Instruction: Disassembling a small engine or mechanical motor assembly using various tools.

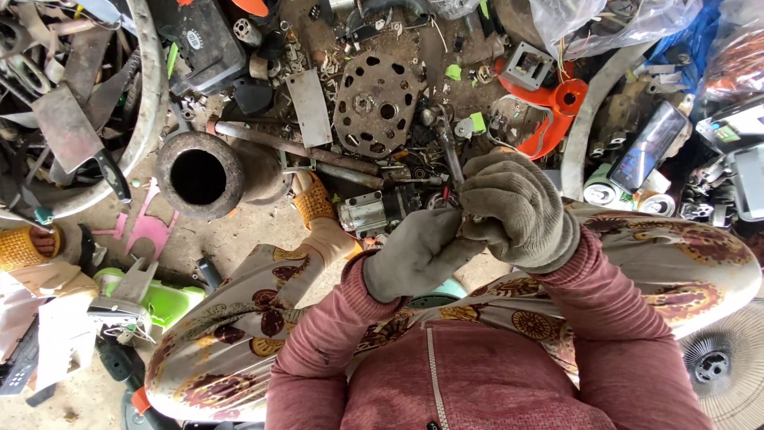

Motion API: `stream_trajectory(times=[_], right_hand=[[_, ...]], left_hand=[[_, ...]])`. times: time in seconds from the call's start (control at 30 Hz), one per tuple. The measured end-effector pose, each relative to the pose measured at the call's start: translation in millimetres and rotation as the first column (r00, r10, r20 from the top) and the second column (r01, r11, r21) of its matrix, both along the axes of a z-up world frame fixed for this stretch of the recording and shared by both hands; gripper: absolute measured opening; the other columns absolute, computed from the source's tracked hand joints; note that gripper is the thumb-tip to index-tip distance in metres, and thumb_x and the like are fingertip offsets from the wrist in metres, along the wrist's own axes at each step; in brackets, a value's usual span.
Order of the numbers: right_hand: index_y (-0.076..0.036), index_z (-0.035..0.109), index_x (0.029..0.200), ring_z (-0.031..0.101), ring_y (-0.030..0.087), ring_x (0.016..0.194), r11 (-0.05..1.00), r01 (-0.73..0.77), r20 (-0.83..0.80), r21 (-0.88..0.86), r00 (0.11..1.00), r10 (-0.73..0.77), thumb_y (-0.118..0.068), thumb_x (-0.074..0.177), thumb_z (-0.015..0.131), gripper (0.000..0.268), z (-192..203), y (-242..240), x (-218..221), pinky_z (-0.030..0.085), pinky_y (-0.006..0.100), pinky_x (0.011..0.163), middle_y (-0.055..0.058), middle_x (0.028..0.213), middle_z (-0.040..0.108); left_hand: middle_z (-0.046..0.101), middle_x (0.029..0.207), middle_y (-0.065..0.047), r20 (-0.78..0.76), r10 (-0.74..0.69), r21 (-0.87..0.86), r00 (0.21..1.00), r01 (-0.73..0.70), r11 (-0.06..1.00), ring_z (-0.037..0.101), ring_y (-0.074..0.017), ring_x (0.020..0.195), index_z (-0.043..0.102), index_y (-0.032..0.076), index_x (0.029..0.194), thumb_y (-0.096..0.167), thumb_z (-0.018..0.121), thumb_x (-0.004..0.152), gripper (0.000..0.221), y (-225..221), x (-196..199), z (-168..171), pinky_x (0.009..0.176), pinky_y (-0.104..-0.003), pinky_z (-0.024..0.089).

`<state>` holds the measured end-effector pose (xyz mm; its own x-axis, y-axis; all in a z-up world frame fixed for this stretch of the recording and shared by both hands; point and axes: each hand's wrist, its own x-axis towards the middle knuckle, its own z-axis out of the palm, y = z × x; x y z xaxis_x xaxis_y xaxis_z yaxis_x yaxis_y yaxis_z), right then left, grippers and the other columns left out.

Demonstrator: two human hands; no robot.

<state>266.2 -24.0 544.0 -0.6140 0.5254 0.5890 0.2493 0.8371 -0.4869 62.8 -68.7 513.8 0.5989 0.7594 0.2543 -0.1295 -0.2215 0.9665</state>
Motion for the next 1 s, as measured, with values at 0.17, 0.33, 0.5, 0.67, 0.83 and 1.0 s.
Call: stream_trajectory(times=[0.17,0.33,0.5,0.67,0.83,1.0], right_hand=[[-0.005,0.059,0.108,0.070,0.024,0.093,0.984,0.073,-0.187,-0.164,0.977,-0.103,-0.027,0.090,0.072,0.032,-24,-11,-9,0.062,0.048,0.099,0.006,0.096,0.065],[-0.006,0.057,0.104,0.070,0.025,0.089,0.966,0.119,-0.187,-0.229,0.969,-0.164,-0.019,0.098,0.069,0.020,-34,-8,-17,0.062,0.049,0.098,0.005,0.089,0.063],[-0.001,0.061,0.101,0.071,0.025,0.088,0.855,0.261,0.077,-0.448,0.964,-0.254,-0.009,0.092,0.065,0.013,-54,2,-12,0.060,0.038,0.080,0.017,0.104,0.069],[-0.001,0.071,0.105,0.072,0.023,0.085,0.570,0.559,0.471,-0.602,0.825,-0.311,-0.012,0.094,0.072,0.016,-80,19,-22,0.059,0.036,0.078,0.016,0.098,0.074],[-0.003,0.070,0.111,0.071,0.020,0.082,0.119,0.464,0.415,-0.878,0.861,-0.294,-0.017,0.096,0.066,0.020,-122,26,-37,0.060,0.032,0.077,0.011,0.098,0.074],[0.001,0.071,0.111,0.070,0.020,0.087,0.245,0.427,0.352,-0.870,0.888,-0.296,-0.011,0.096,0.067,0.019,-176,28,-34,0.057,0.033,0.080,0.013,0.098,0.076]], left_hand=[[0.066,0.098,-0.016,0.057,0.085,0.075,0.995,-0.089,0.993,0.069,-0.0314,0.083,0.062,0.003,0.116,0.022,0.051,0.112,0.023,3,0,18,0.072,-0.039,0.056],[0.067,0.090,-0.009,-0.043,0.034,-0.054,0.998,-0.037,0.998,0.069,-0.0216,0.075,0.064,0.008,0.111,0.026,0.049,0.112,0.023,6,1,-11,0.070,-0.035,0.057],[0.070,0.088,-0.008,0.187,0.031,-0.478,0.982,0.064,0.876,0.060,-0.0160,0.074,0.072,0.002,0.109,0.030,0.050,0.118,0.037,19,-2,-68,0.071,-0.033,0.049],[0.068,0.091,-0.007,-0.096,0.190,-0.523,0.977,-0.212,0.826,0.060,-0.0138,0.082,0.065,0.001,0.119,0.030,0.054,0.111,0.032,22,11,-158,0.073,-0.032,0.054],[0.074,0.091,-0.010,-0.572,0.115,-0.355,0.812,-0.372,0.858,0.070,-0.0169,0.076,0.067,0.004,0.118,0.030,0.051,0.106,0.033,26,4,-191,0.074,-0.031,0.058],[0.072,0.102,-0.004,-0.431,0.073,-0.698,0.899,-0.384,0.605,0.071,-0.0117,0.082,0.061,0.005,0.131,0.034,0.053,0.108,0.038,32,-10,-234,0.077,-0.025,0.059]])
